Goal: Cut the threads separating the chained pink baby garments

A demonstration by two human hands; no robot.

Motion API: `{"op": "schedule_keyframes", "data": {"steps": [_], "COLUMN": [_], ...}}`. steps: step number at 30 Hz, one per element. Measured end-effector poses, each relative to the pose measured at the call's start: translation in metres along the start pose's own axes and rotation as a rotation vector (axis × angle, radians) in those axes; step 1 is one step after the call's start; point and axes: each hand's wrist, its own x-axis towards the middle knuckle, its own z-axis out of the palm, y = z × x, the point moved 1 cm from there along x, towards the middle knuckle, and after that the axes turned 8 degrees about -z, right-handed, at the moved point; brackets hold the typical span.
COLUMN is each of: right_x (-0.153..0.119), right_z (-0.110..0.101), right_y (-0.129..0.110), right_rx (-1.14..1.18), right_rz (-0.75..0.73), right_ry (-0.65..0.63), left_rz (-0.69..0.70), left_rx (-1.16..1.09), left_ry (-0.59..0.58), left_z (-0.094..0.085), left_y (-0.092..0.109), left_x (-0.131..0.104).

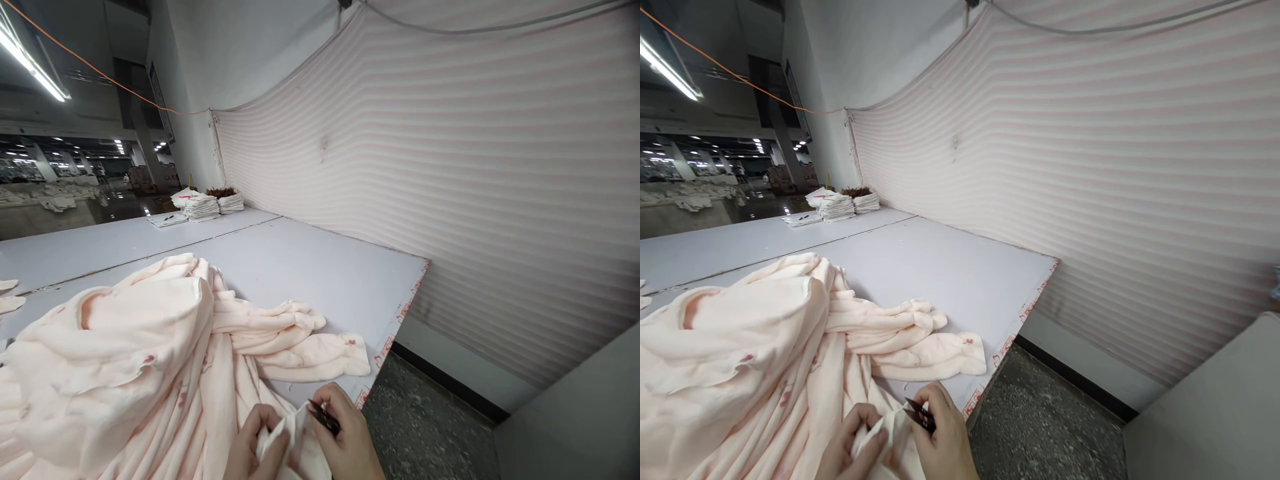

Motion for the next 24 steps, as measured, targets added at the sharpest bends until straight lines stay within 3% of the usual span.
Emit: {"op": "schedule_keyframes", "data": {"steps": [2, 5, 8, 11, 17, 21, 24], "right_x": [0.004, 0.004, 0.002, -0.001, -0.003, -0.005, -0.009], "right_z": [0.003, 0.008, 0.013, 0.018, 0.028, 0.023, 0.013], "right_y": [-0.003, -0.008, -0.011, -0.011, -0.008, -0.005, -0.004], "right_rx": [-0.041, 0.024, 0.11, 0.122, 0.122, 0.219, 0.219], "right_rz": [0.031, 0.011, -0.007, 0.075, 0.13, 0.182, 0.201], "right_ry": [0.017, -0.012, -0.091, -0.127, -0.014, 0.011, -0.087], "left_rz": [-0.215, -0.312, -0.288, -0.235, -0.192, -0.249, -0.261], "left_rx": [-0.155, -0.269, -0.335, -0.298, 0.018, -0.113, -0.235], "left_ry": [-0.074, -0.124, -0.136, -0.142, -0.152, -0.144, -0.131], "left_z": [-0.003, -0.008, -0.009, -0.008, -0.005, -0.003, -0.002], "left_y": [-0.002, -0.005, -0.005, -0.002, 0.0, -0.001, 0.001], "left_x": [0.005, 0.01, 0.01, 0.006, 0.004, 0.005, 0.005]}}
